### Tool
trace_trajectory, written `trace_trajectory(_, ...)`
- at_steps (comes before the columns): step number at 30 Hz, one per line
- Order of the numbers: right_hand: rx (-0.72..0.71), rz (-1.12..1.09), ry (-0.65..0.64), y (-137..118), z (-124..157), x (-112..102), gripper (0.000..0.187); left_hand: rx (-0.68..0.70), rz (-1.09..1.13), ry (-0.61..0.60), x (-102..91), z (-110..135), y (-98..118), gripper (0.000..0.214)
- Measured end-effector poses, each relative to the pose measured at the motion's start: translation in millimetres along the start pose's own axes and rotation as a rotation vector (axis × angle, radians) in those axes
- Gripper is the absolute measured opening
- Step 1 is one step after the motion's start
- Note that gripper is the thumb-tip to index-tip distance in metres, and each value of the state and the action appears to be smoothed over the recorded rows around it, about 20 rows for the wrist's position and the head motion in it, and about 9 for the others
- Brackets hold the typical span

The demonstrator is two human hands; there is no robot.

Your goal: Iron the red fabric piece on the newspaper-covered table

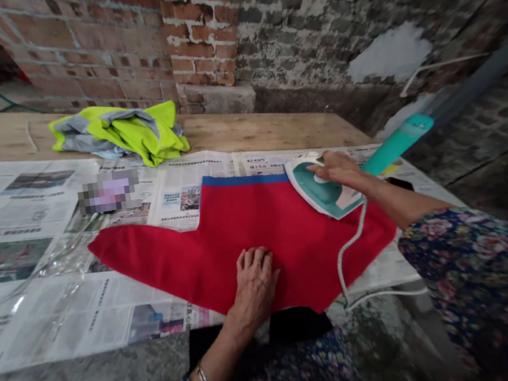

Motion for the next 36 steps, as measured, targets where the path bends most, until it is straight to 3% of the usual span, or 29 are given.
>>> trace_trajectory(3, 0.083, 0.053, -0.025, -10, 14, -2, 0.047, 0.038, -0.005, 0.021, -4.2, -2, 2, 0.027)
trace_trajectory(7, -0.058, 0.037, 0.006, -56, 21, 2, 0.047, 0.1, 0.013, 0.043, -16.6, -1, 9, 0.023)
trace_trajectory(10, -0.211, 0.008, 0.018, -104, 27, 6, 0.046, 0.054, 0.008, 0.04, -34.5, 10, 2, 0.024)
trace_trajectory(14, -0.407, 0.0, -0.001, -161, 44, 8, 0.048, -0.179, -0.168, 0.086, -78.0, 37, -43, 0.036)
trace_trajectory(18, -0.518, -0.012, -0.077, -192, 71, 8, 0.048, -0.527, -0.39, 0.043, -120.8, 62, -97, 0.048)
trace_trajectory(22, -0.565, 0.007, -0.147, -196, 103, 8, 0.048, -0.644, -0.453, -0.052, -133.8, 72, -115, 0.061)
trace_trajectory(32, -0.747, 0.104, -0.06, -139, 156, 18, 0.045, -0.725, -0.375, -0.066, -136.4, 64, -106, 0.066)
trace_trajectory(36, -0.841, 0.068, -0.056, -136, 170, 19, 0.045, -0.756, -0.341, -0.055, -140.3, 62, -107, 0.065)
Point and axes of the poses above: each hand's wrist, its own z-axis away from the middle knuckle, its own x-axis out of the palm, y = z × x, the point moved 2 cm from there along -z, towards the middle knuckle, and after that the axes turned 5 degrees about x, right-handed, at the moved point
